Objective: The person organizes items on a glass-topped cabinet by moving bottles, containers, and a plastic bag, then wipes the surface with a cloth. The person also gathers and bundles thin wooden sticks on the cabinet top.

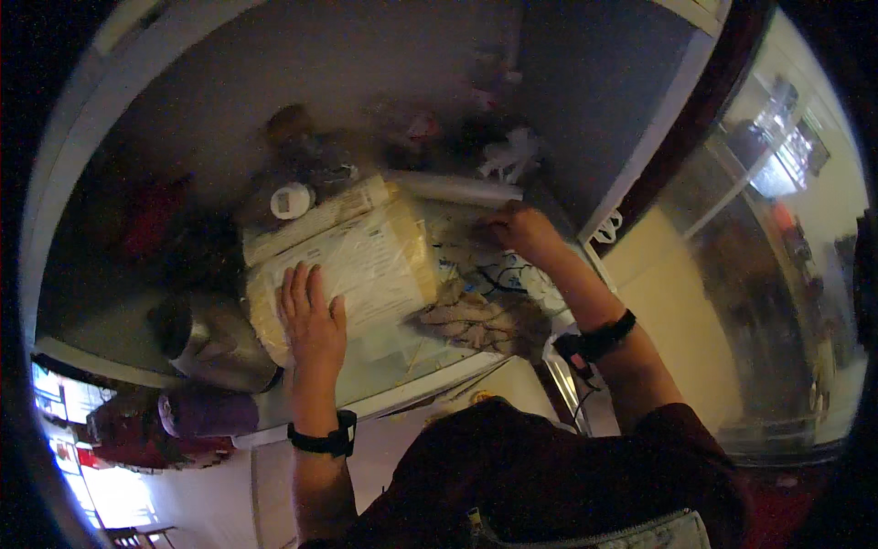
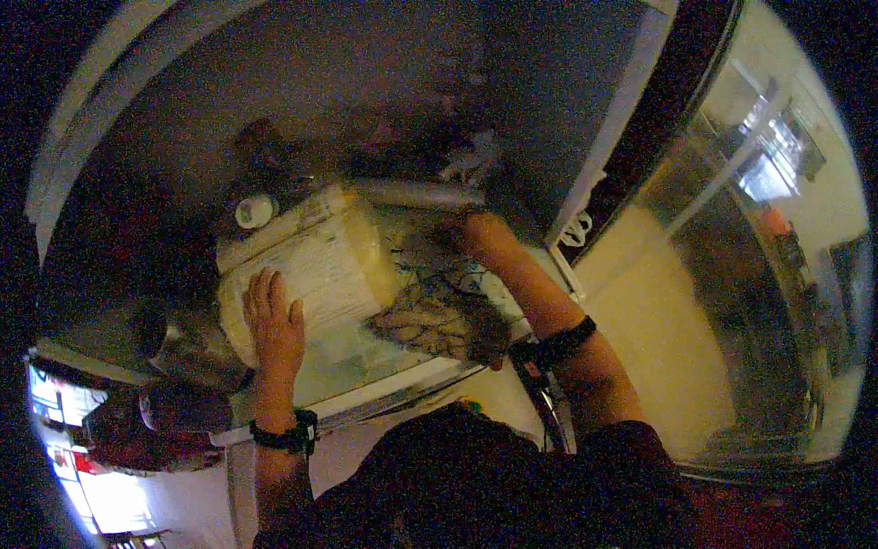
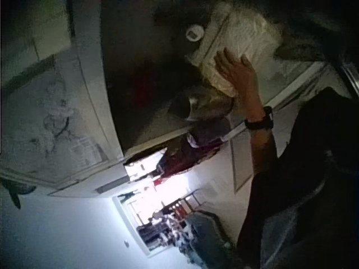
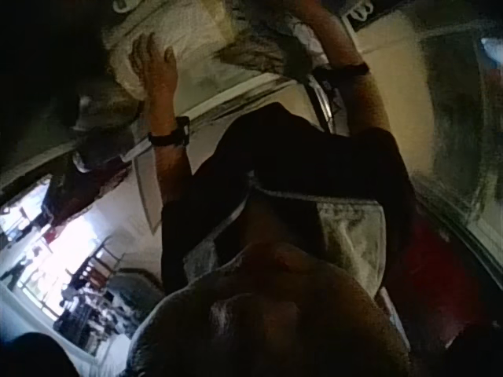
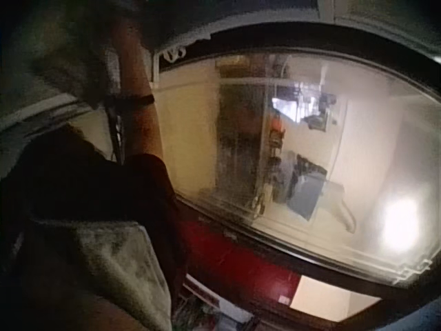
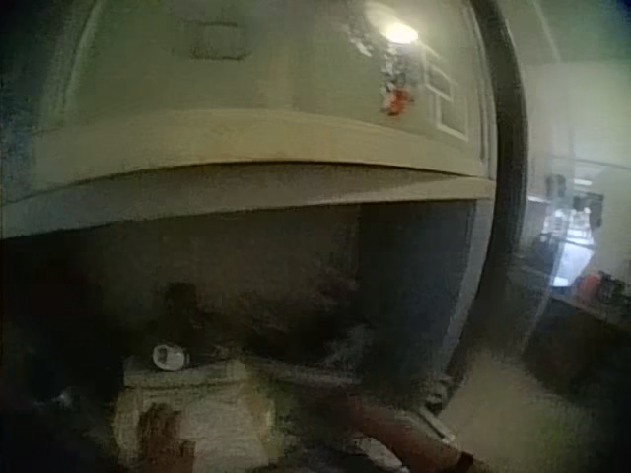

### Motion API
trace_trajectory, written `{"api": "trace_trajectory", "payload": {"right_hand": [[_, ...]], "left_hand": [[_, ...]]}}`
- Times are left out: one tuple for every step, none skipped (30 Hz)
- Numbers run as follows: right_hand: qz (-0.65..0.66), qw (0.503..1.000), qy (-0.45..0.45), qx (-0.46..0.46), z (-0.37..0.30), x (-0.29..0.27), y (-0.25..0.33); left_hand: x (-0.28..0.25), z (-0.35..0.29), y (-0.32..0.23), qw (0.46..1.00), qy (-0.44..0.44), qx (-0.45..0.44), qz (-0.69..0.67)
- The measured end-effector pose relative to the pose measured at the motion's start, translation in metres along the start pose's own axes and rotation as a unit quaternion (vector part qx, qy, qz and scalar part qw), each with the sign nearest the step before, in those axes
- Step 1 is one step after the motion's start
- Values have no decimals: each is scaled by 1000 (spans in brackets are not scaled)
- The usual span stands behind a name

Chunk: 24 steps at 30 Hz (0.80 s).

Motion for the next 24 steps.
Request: {"api": "trace_trajectory", "payload": {"right_hand": [[28,1000,-15,2,3,-13,5],[46,998,-15,37,8,-23,12],[103,994,-39,-25,13,-32,26],[151,986,-50,-48,18,-37,40],[208,969,-80,-105,22,-39,58],[181,971,-88,-127,29,-31,79],[178,950,-131,-218,35,-24,104],[135,957,-125,-224,45,-13,123],[114,943,-150,-273,53,-3,143],[136,954,-106,-243,65,9,157],[164,957,-77,-226,72,19,167],[137,952,-90,-260,73,25,175],[109,945,-102,-292,72,27,178],[105,945,-117,-289,65,23,172],[100,944,-131,-285,57,19,168],[118,950,-145,-250,45,7,148],[133,954,-158,-218,28,-5,127],[86,962,-129,-225,7,-12,112],[45,958,-131,-253,-19,-15,101],[0,977,-51,-206,-46,-3,94],[-40,983,-2,-182,-72,9,90],[-19,984,16,-179,-88,20,85],[-20,985,66,-161,-99,32,77],[23,986,23,-165,-104,38,70]], "left_hand": [[0,0,0,1000,1,-3,-5],[0,-1,0,1000,2,-9,-11],[0,-1,0,1000,4,-15,-18],[-1,-2,0,1000,-1,-17,-20],[-1,-2,-1,1000,-5,-15,-23],[-2,-2,-1,1000,-11,-9,-25],[-2,-2,-1,999,-9,-13,-28],[-2,-2,0,999,-7,-15,-31],[-2,-1,0,999,-7,-13,-33],[-2,-1,1,999,-1,-17,-30],[-2,-1,2,1000,2,-18,-26],[-1,0,2,1000,6,-18,-23],[0,0,2,1000,-2,-9,-20],[0,1,2,1000,-9,1,-18],[1,1,3,1000,-8,1,-16],[2,0,3,1000,-13,10,-9],[3,-2,4,1000,-11,6,-4],[4,-3,4,1000,-18,8,2],[5,-4,5,1000,-16,0,0],[5,-4,6,1000,-20,1,-2],[6,-4,6,1000,-28,9,-2],[6,-3,6,999,-28,18,-1],[7,-3,6,999,-28,22,0],[6,-2,7,999,-30,27,3]]}}
Point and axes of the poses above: each hand's wrist, its own z-axis towards the middle knuckle, its own x-axis out of the palm, y = z × x, the point moved 3 cm from there along z, towards the middle knuckle, and after that the axes turned 4 degrees about x, right-handed, at the moved point
